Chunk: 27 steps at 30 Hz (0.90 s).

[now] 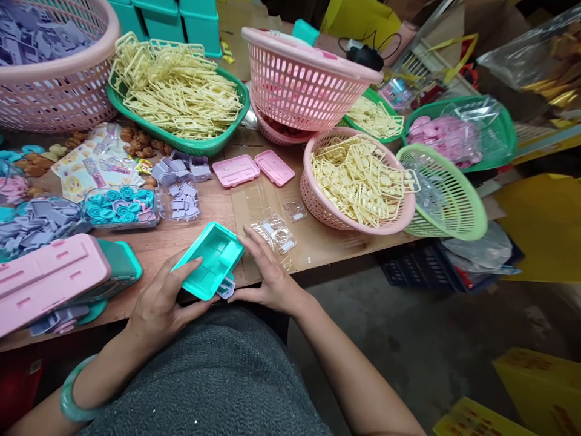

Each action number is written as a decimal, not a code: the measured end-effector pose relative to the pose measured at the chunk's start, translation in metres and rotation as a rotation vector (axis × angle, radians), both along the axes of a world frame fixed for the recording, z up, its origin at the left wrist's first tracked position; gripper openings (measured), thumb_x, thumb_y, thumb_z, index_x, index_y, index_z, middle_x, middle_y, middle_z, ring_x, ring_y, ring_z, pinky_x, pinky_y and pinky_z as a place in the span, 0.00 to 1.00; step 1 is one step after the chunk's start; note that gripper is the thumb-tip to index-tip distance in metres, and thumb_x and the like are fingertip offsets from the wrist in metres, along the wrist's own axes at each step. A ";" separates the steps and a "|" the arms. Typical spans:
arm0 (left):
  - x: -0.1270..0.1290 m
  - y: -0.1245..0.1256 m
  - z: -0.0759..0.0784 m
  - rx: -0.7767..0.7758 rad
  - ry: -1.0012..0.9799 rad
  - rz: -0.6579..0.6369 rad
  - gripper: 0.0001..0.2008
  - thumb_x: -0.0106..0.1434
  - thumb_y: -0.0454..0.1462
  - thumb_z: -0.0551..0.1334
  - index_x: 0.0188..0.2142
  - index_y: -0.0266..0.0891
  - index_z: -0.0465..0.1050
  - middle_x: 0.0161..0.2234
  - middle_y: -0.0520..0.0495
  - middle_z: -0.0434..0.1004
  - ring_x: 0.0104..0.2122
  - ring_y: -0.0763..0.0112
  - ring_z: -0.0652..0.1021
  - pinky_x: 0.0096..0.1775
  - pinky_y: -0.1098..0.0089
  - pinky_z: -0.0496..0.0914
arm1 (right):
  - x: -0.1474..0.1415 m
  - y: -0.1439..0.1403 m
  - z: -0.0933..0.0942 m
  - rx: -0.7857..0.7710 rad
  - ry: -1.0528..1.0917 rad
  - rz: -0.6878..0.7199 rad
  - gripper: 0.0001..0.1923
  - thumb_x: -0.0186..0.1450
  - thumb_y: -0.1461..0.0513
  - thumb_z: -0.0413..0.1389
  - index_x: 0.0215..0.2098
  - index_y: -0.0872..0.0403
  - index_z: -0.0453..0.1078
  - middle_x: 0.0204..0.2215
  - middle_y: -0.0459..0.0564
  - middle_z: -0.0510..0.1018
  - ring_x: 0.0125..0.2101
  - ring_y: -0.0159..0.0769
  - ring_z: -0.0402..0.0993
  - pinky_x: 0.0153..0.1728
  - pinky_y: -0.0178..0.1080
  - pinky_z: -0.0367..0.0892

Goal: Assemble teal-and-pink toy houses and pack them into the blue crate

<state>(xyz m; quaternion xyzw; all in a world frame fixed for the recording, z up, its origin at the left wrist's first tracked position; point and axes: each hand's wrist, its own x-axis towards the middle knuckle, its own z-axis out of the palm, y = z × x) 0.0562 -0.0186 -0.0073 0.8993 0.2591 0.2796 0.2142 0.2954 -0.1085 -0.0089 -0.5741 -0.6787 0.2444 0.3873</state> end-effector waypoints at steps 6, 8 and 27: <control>0.006 0.002 0.002 0.058 -0.042 0.013 0.22 0.66 0.47 0.67 0.51 0.36 0.66 0.53 0.23 0.75 0.50 0.44 0.82 0.41 0.55 0.82 | 0.012 0.019 -0.001 0.023 0.030 0.156 0.48 0.59 0.55 0.71 0.71 0.42 0.53 0.64 0.58 0.70 0.62 0.48 0.70 0.60 0.53 0.71; 0.008 0.003 0.005 0.080 -0.046 0.022 0.21 0.65 0.47 0.67 0.48 0.37 0.65 0.52 0.24 0.76 0.47 0.44 0.83 0.38 0.56 0.82 | 0.012 0.020 -0.003 0.042 0.007 0.160 0.46 0.59 0.53 0.70 0.70 0.42 0.54 0.62 0.58 0.71 0.61 0.48 0.71 0.59 0.52 0.72; 0.002 -0.003 0.003 -0.227 -0.014 0.143 0.58 0.55 0.51 0.73 0.73 0.46 0.37 0.65 0.28 0.59 0.63 0.39 0.69 0.57 0.44 0.71 | -0.016 0.017 0.008 -0.006 0.078 -0.004 0.58 0.57 0.49 0.71 0.74 0.44 0.42 0.67 0.59 0.61 0.67 0.53 0.59 0.65 0.58 0.62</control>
